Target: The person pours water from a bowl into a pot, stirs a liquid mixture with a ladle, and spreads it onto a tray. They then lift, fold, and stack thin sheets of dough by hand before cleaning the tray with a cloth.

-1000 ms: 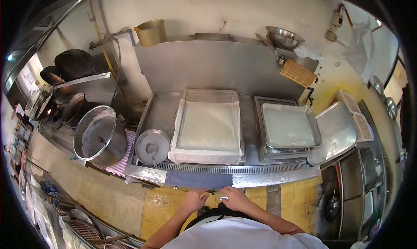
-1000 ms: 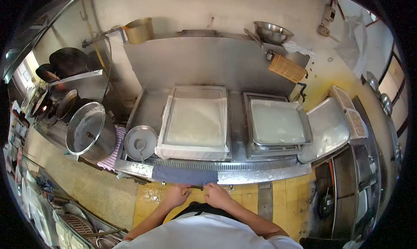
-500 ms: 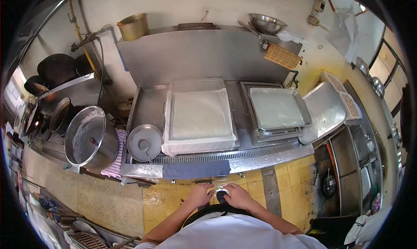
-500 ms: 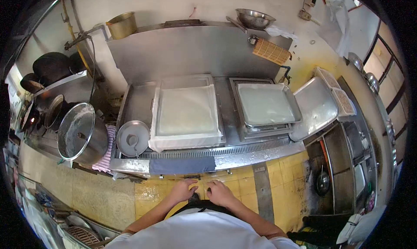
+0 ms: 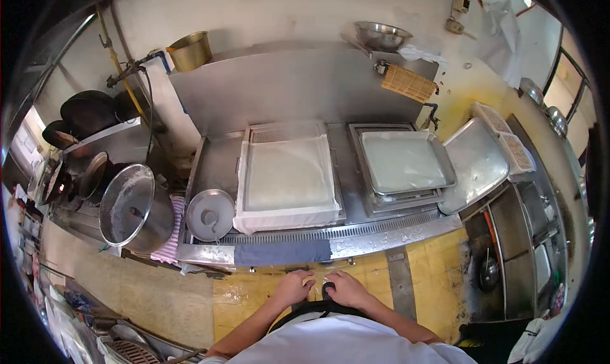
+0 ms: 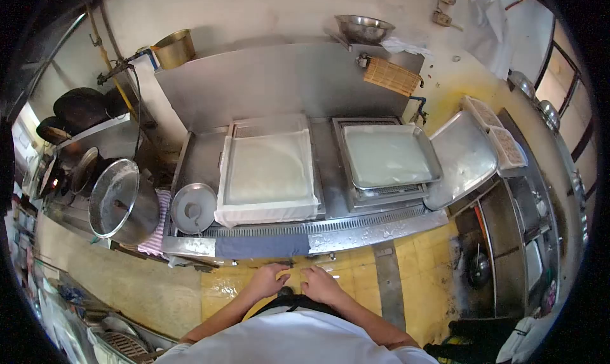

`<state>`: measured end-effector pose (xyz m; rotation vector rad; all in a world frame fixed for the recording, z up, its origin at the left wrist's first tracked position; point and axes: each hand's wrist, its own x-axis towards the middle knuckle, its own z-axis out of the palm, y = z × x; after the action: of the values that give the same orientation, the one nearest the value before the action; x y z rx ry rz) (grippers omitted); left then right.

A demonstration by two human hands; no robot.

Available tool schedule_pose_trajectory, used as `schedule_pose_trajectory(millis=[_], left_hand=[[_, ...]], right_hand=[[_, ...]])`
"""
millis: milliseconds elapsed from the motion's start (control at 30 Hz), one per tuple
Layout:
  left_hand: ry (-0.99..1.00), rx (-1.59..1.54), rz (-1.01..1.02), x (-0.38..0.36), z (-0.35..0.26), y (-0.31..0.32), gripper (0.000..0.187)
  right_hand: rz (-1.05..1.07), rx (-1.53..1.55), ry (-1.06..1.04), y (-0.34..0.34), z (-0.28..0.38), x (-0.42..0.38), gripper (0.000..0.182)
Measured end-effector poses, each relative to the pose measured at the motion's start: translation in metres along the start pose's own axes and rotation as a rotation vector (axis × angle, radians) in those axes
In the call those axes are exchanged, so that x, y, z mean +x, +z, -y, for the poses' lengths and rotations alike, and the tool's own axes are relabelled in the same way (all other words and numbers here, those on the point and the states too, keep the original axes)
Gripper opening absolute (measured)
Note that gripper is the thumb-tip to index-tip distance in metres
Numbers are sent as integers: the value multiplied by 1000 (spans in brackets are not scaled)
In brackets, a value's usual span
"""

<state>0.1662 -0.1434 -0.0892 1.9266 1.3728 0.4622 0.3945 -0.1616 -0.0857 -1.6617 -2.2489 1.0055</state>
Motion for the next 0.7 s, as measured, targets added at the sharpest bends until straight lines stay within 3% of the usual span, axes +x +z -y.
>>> schedule_pose_trajectory(millis=[400,600,700], left_hand=[[-92,21,-137,26,-34,8,31],[-264,36,-109,44,-59,0,32],[-214,81,-194,54,-53,6,31]], right_hand=[[-22,54,-152,-43,-34,27,43],[-79,104,-212,-70,-53,44,38],[-98,118,-232,-84,-62,54,36]])
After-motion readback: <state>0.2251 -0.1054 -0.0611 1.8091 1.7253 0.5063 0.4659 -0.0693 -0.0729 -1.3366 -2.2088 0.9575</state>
